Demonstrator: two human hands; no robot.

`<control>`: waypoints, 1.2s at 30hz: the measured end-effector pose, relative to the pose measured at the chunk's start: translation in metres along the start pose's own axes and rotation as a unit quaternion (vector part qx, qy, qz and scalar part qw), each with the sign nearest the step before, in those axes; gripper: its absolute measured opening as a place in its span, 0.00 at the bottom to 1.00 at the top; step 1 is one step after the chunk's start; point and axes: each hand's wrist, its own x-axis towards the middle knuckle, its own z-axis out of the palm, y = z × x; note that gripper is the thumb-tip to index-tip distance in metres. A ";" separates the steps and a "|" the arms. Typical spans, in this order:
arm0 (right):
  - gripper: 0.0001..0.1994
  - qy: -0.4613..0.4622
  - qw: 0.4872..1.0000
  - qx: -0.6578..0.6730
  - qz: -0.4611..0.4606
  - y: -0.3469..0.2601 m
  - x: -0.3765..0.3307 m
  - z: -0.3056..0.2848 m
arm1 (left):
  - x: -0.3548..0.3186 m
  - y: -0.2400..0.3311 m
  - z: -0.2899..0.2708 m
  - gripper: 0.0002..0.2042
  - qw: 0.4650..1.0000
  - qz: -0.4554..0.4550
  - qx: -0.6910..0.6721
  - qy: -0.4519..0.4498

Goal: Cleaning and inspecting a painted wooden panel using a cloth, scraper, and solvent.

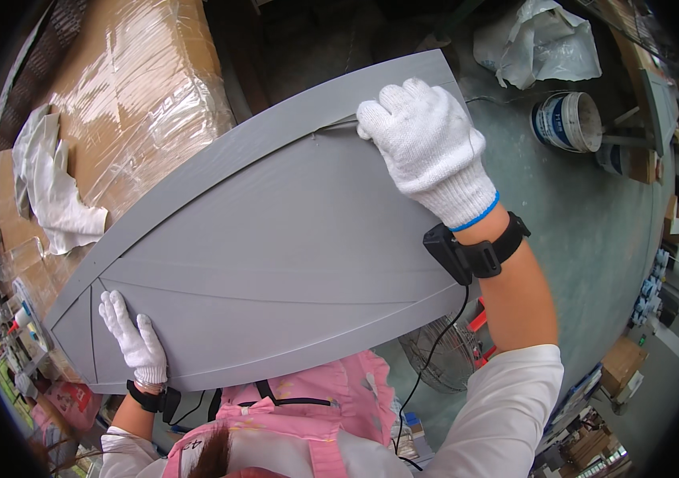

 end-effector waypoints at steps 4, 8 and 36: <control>0.03 -0.006 1.000 0.007 0.003 0.000 -0.002 0.000 | -0.001 -0.001 0.001 0.30 1.000 -0.003 -0.004 0.001; 0.03 0.021 0.999 0.022 -0.018 -0.011 0.009 0.001 | 0.000 0.001 -0.001 0.29 1.000 -0.002 -0.006 -0.001; 0.06 0.068 0.952 0.272 0.124 -0.011 0.002 -0.009 | -0.001 0.002 -0.003 0.30 0.999 -0.029 0.003 -0.018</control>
